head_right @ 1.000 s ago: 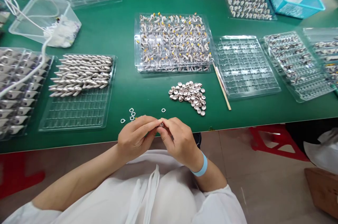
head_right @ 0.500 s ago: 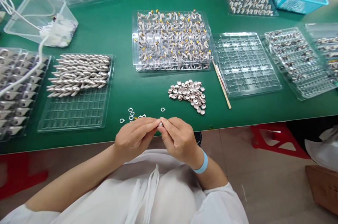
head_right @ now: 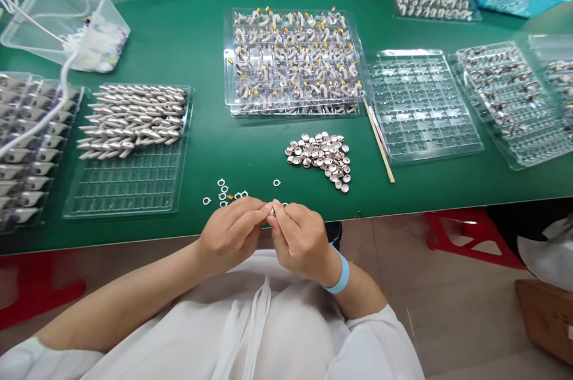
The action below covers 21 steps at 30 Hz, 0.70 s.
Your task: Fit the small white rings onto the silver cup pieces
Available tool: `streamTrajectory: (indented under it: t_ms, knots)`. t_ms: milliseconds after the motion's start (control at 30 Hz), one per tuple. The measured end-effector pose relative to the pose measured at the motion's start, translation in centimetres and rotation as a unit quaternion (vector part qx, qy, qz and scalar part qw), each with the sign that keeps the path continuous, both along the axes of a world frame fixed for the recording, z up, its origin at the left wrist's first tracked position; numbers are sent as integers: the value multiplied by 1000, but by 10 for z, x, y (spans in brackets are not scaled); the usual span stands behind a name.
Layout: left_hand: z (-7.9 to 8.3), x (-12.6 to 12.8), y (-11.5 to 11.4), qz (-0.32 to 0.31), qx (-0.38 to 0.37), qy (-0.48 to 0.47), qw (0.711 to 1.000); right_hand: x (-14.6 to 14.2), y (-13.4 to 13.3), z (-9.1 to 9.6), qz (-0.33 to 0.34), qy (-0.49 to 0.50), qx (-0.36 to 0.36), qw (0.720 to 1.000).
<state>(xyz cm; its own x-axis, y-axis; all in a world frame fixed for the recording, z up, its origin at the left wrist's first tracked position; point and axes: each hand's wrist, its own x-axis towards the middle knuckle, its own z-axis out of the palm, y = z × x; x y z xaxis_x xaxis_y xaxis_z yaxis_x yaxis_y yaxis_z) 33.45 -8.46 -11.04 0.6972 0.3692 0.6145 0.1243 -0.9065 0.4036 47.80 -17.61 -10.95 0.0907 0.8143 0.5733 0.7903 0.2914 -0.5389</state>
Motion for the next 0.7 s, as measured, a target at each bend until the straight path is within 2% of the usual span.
streamTrajectory:
  t_ms: [367,700]
  knots:
    - [5,5,-1,34,40,27,998,-1,2,-4,3,-9,-4,1000]
    - [2,3,5,11,63,53,997,-1,6,-7,6,-17,-21,1000]
